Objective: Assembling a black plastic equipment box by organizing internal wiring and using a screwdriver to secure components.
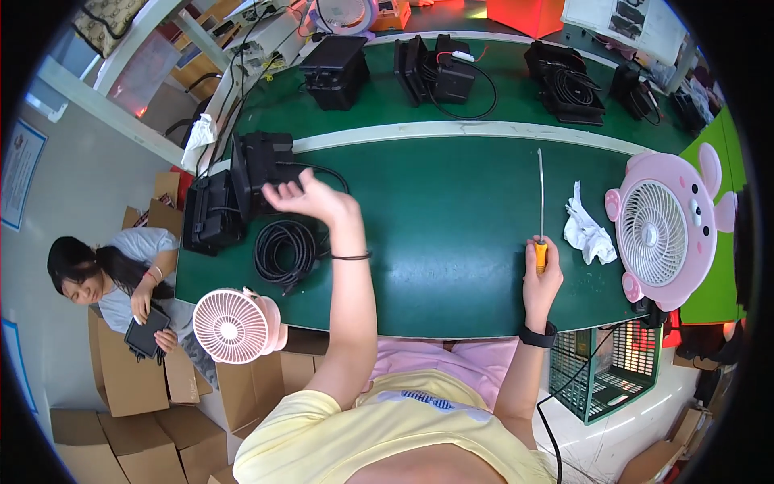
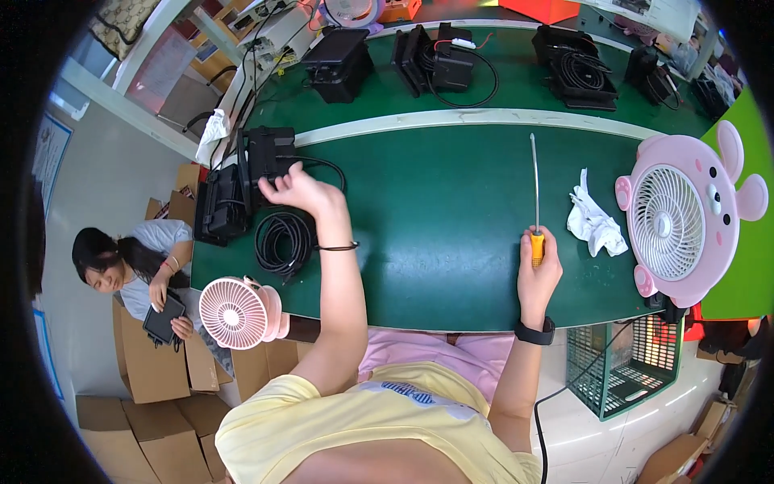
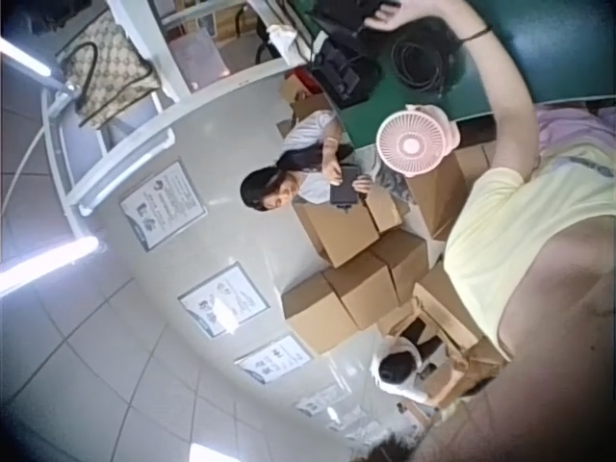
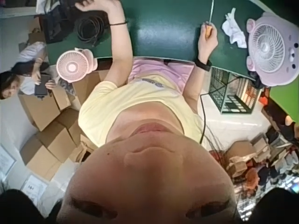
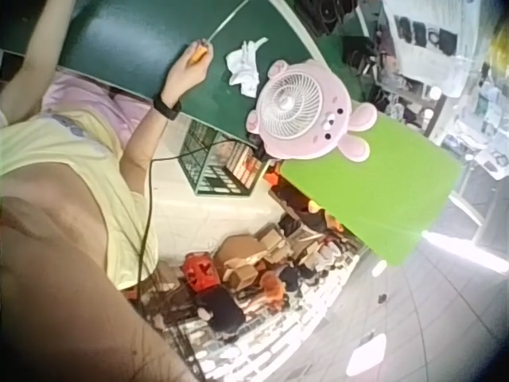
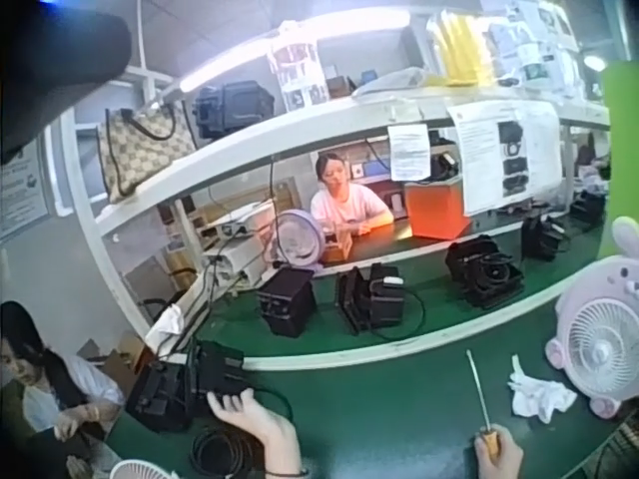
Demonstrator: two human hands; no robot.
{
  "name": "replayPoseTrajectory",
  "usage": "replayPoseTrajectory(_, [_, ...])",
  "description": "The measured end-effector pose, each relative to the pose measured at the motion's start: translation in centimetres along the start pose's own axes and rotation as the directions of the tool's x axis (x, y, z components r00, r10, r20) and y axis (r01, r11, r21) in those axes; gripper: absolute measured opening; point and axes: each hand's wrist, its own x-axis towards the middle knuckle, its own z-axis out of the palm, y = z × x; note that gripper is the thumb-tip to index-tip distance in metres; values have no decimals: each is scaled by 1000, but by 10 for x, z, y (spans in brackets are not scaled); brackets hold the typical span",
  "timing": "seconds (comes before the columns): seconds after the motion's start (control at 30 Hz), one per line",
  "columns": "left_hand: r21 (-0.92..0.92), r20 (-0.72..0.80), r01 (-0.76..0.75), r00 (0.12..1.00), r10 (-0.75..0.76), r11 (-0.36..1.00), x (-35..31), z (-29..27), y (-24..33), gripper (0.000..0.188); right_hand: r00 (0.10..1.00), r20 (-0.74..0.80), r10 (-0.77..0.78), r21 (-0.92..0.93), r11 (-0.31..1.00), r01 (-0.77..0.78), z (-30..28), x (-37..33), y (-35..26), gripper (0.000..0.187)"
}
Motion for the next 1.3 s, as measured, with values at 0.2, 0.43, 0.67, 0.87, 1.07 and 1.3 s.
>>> replayPoseTrajectory(0.2, [414,695,-436,718,32,799,62,88,-72,48,996,20,-91,-91,992,92,4,1,-6,24])
replayPoseTrajectory(0.43, [555,794,-631,596,-118,542,147,112,-131,36,994,18,-112,-87,990,113,6,3,6,26])
replayPoseTrajectory(0.67, [142,928,-656,349,130,741,74,117,-96,17,992,50,-115,-109,987,120,3,3,4,25])
replayPoseTrajectory(0.87, [131,876,-427,473,97,895,-24,89,-42,15,991,47,-127,-82,988,130,4,2,6,28])
replayPoseTrajectory(1.07, [67,990,-506,141,6,860,-130,14,38,26,988,-64,-142,-73,988,137,5,-2,-1,25])
replayPoseTrajectory(1.3, [-106,812,-395,-565,-151,912,-152,-17,127,29,997,-51,-50,324,944,64,-4,-4,-1,27])
